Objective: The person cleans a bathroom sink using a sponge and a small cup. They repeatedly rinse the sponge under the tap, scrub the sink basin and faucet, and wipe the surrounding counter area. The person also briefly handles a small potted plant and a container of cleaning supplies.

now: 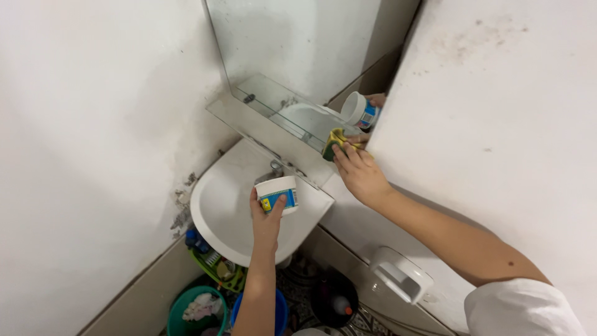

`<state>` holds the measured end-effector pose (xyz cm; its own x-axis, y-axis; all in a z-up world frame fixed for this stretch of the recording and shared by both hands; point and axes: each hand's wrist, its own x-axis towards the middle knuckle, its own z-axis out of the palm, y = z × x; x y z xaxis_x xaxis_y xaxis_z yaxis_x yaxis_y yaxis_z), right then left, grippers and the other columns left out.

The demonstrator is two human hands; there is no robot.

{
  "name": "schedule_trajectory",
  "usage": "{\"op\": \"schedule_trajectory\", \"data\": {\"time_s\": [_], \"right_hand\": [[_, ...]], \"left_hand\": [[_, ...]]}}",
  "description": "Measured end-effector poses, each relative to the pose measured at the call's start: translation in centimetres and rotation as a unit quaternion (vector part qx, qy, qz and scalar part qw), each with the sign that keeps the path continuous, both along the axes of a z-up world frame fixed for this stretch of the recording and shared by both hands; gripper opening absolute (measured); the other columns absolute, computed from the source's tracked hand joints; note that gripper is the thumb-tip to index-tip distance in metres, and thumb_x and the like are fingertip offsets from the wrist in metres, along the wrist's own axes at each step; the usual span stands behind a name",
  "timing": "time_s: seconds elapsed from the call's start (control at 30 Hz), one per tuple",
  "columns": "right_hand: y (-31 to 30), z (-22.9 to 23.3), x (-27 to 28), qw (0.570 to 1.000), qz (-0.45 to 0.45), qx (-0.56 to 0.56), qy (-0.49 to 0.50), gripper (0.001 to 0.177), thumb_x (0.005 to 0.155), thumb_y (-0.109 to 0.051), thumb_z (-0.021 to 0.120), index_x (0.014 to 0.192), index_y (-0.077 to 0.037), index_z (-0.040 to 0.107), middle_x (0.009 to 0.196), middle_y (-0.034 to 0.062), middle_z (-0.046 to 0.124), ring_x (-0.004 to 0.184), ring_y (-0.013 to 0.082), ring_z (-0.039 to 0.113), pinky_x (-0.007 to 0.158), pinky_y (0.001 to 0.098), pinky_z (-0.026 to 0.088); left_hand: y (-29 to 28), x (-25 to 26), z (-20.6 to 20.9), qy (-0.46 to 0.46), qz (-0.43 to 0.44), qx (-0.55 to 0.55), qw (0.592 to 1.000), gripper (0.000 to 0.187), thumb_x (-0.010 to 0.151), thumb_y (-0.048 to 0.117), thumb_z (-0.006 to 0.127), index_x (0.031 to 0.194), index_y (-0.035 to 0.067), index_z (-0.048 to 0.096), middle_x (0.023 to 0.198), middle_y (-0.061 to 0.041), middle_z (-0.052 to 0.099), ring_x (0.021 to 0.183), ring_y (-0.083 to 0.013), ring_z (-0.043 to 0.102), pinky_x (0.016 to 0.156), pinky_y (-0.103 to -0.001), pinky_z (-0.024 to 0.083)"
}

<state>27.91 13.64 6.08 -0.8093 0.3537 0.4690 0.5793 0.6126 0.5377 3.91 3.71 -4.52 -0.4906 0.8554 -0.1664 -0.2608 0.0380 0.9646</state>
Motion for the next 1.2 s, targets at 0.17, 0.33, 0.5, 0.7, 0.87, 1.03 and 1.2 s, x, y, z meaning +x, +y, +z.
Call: {"op": "schedule_trajectory", "data": {"time_s": [0.17, 0.33, 0.5, 0.7, 0.87, 1.03, 1.2], "right_hand": [[-3.3, -1.0, 1.3, 0.989, -0.071, -0.093, 0.090, 0.045, 0.086, -0.011, 0.060, 0.131, -0.008, 0.066, 0.150, 0.0116, 0.052, 0.126, 0.0314, 0.055, 0.103, 0.0414, 0.046], [-8.0, -4.0, 0.5, 0.569, -0.042, -0.635, 0.520, 0.065, 0.082, -0.012, 0.054, 0.144, -0.030, 0.050, 0.145, 0.0091, 0.050, 0.110, 0.0312, 0.063, 0.081, 0.0427, 0.058], [-10.0, -10.1, -4.7, -0.112, 0.029, -0.790, 0.602, 0.077, 0.069, -0.017, 0.058, 0.144, -0.033, 0.047, 0.140, 0.0100, 0.052, 0.111, 0.0416, 0.061, 0.065, 0.0421, 0.058], [-4.6, -17.5, -14.8, 0.145, 0.099, -0.852, 0.493, 0.053, 0.093, -0.018, 0.067, 0.141, -0.034, 0.054, 0.107, 0.0075, 0.063, 0.079, 0.0198, 0.055, 0.053, 0.0302, 0.040], [-1.1, -20.2, -23.5, 0.443, 0.034, -0.771, 0.457, 0.031, 0.096, -0.039, 0.071, 0.096, -0.009, 0.063, 0.076, 0.0027, 0.062, 0.063, 0.0123, 0.054, 0.051, 0.0287, 0.041], [2.9, -19.5, -28.5, 0.486, 0.053, -0.715, 0.500, 0.045, 0.102, -0.047, 0.065, 0.080, -0.008, 0.059, 0.068, -0.0003, 0.054, 0.057, 0.0103, 0.047, 0.050, 0.0299, 0.039], [0.4, -22.1, -28.6, 0.490, -0.090, -0.730, 0.468, 0.038, 0.100, -0.046, 0.062, 0.101, -0.008, 0.057, 0.080, 0.0054, 0.059, 0.066, 0.0155, 0.055, 0.055, 0.0326, 0.046]], "left_hand": [[-2.0, 1.3, -1.5, -0.016, 0.017, 0.066, 0.998, 0.098, 0.087, 0.028, 0.079, 0.160, 0.003, 0.018, 0.138, -0.014, 0.054, 0.122, -0.0214, 0.060, 0.097, -0.033, 0.054], [-5.9, 0.1, -3.3, -0.023, 0.071, 0.018, 0.997, 0.100, 0.084, 0.026, 0.078, 0.159, 0.003, 0.017, 0.138, -0.015, 0.053, 0.119, -0.0223, 0.060, 0.093, -0.034, 0.054], [-9.1, -2.2, -5.1, -0.013, 0.126, -0.001, 0.992, 0.098, 0.083, 0.024, 0.079, 0.158, 0.001, 0.021, 0.138, -0.017, 0.055, 0.119, -0.0231, 0.061, 0.094, -0.033, 0.053], [-10.8, -6.4, -7.1, 0.041, 0.174, 0.001, 0.984, 0.098, 0.083, 0.024, 0.081, 0.157, -0.001, 0.023, 0.139, -0.017, 0.054, 0.120, -0.0234, 0.060, 0.095, -0.033, 0.053], [-10.8, -10.4, -8.6, 0.086, 0.187, 0.018, 0.978, 0.094, 0.081, 0.025, 0.083, 0.154, -0.004, 0.031, 0.138, -0.018, 0.055, 0.117, -0.0234, 0.061, 0.094, -0.034, 0.054], [-11.1, -14.2, -8.0, 0.184, 0.162, 0.014, 0.969, 0.095, 0.084, 0.023, 0.087, 0.155, -0.005, 0.030, 0.140, -0.020, 0.052, 0.117, -0.0241, 0.060, 0.094, -0.035, 0.055], [-10.6, -17.2, -5.3, 0.087, 0.101, -0.027, 0.991, 0.102, 0.078, 0.026, 0.083, 0.157, 0.001, 0.024, 0.135, -0.016, 0.050, 0.101, -0.0214, 0.065, 0.068, -0.034, 0.059]]}}
